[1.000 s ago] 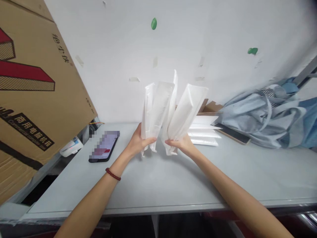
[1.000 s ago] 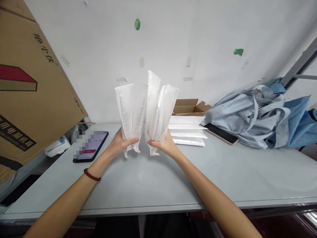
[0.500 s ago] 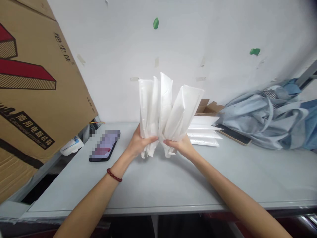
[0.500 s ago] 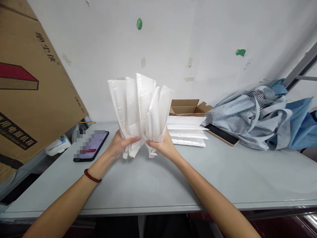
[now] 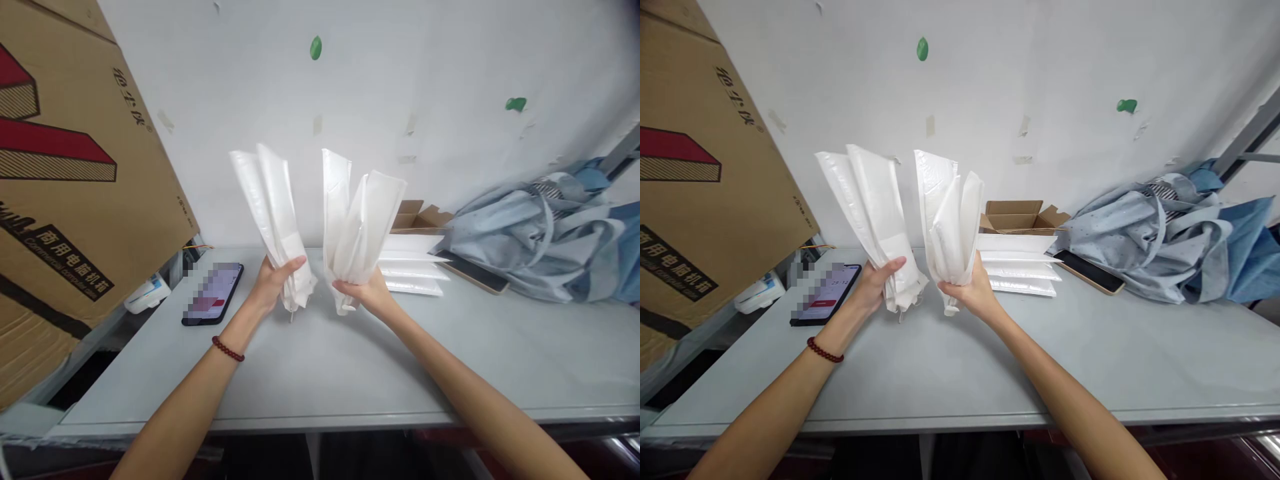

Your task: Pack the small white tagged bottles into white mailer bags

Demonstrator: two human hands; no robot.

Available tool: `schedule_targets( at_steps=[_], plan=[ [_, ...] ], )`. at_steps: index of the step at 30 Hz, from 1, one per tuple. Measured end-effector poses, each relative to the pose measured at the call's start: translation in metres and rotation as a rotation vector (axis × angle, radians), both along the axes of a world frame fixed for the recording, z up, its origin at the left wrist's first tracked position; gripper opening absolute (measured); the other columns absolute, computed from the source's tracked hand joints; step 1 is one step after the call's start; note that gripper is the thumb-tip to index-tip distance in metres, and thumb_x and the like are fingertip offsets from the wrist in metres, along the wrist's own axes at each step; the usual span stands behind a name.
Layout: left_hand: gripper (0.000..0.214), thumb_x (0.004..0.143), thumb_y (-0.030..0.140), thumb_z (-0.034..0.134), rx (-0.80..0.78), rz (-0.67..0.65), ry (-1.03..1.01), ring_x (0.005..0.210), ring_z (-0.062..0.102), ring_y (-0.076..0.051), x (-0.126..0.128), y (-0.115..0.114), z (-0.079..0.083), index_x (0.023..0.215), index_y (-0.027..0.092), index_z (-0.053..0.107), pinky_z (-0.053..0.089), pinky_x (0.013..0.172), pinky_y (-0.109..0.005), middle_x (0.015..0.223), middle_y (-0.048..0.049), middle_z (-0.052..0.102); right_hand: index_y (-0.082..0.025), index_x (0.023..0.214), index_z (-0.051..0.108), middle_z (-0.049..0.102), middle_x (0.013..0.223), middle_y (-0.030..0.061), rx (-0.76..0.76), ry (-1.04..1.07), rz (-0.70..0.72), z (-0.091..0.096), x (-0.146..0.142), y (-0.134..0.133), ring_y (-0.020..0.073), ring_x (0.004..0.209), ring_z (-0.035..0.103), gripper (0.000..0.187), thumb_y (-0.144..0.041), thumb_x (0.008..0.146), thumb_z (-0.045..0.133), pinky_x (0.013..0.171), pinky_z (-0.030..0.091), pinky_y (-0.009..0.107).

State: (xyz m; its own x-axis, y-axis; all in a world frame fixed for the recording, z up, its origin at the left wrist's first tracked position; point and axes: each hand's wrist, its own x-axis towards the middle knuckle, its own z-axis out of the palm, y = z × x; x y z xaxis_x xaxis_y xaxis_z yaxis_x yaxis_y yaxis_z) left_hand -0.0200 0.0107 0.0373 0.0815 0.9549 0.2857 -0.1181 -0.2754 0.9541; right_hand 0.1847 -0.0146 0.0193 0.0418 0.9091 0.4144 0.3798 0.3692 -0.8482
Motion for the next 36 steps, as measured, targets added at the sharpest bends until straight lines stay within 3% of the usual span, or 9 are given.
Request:
schedule_targets(
  at_steps=[5,12,20,26,31,36],
  plan=[
    [0.054,0.063,0.040,0.079,0.049,0.063,0.017,0.092,0.061,-0.024,-0.003,0.006,-0.005,0.107,0.018,0.058,0.048,0.081,-0.035,0.097,-0.0065,0.065,-0.018,0.122,0.046,0.062,0.111,0.0096,-0.020,0.033,0.028,0.000,0.000,0.001,0.0305,0.104,0.056,0.073,-0.035,0.057,0.075,0.085,0.045,0.043],
    [0.051,0.065,0.042,0.078,0.033,0.030,0.010,0.096,0.061,-0.026,-0.004,0.004,-0.003,0.105,0.016,0.060,0.048,0.083,-0.036,0.100,-0.0086,0.066,-0.019,0.125,0.042,0.060,0.116,0.0099,-0.016,0.035,0.025,0.003,-0.001,-0.001,0.0294,0.104,0.056,0.077,-0.031,0.057,0.075,0.084,0.045,0.042],
    [0.056,0.068,0.048,0.075,-0.031,-0.063,-0.010,0.101,0.061,-0.027,-0.004,0.007,-0.009,0.110,0.014,0.059,0.046,0.088,-0.038,0.105,-0.0119,0.066,-0.019,0.124,0.042,0.060,0.115,0.0092,-0.006,0.041,0.043,0.002,-0.001,0.000,0.0286,0.105,0.056,0.074,-0.030,0.058,0.075,0.086,0.045,0.042],
    [0.051,0.068,0.042,0.076,-0.030,-0.134,-0.023,0.095,0.062,-0.027,-0.004,0.003,-0.004,0.107,0.014,0.059,0.048,0.085,-0.039,0.100,-0.0108,0.066,-0.019,0.126,0.041,0.060,0.116,0.0097,-0.022,0.054,0.041,0.001,0.000,-0.001,0.0295,0.105,0.056,0.078,-0.032,0.058,0.076,0.084,0.046,0.042],
    [0.047,0.064,0.039,0.077,0.007,-0.043,-0.069,0.093,0.062,-0.026,0.002,0.002,-0.009,0.101,0.014,0.062,0.049,0.082,-0.038,0.098,-0.0098,0.066,-0.019,0.126,0.039,0.061,0.114,0.0088,-0.012,0.053,0.030,0.002,-0.001,-0.001,0.0285,0.104,0.056,0.080,-0.030,0.057,0.077,0.084,0.045,0.041],
    [0.041,0.063,0.036,0.078,0.009,-0.014,-0.029,0.088,0.063,-0.026,0.005,0.002,-0.011,0.095,0.015,0.063,0.050,0.078,-0.038,0.092,-0.0078,0.067,-0.019,0.117,0.048,0.061,0.110,0.0084,-0.028,0.034,0.042,0.003,-0.002,-0.002,0.0283,0.101,0.057,0.066,-0.031,0.059,0.075,0.084,0.045,0.041]
  ],
)
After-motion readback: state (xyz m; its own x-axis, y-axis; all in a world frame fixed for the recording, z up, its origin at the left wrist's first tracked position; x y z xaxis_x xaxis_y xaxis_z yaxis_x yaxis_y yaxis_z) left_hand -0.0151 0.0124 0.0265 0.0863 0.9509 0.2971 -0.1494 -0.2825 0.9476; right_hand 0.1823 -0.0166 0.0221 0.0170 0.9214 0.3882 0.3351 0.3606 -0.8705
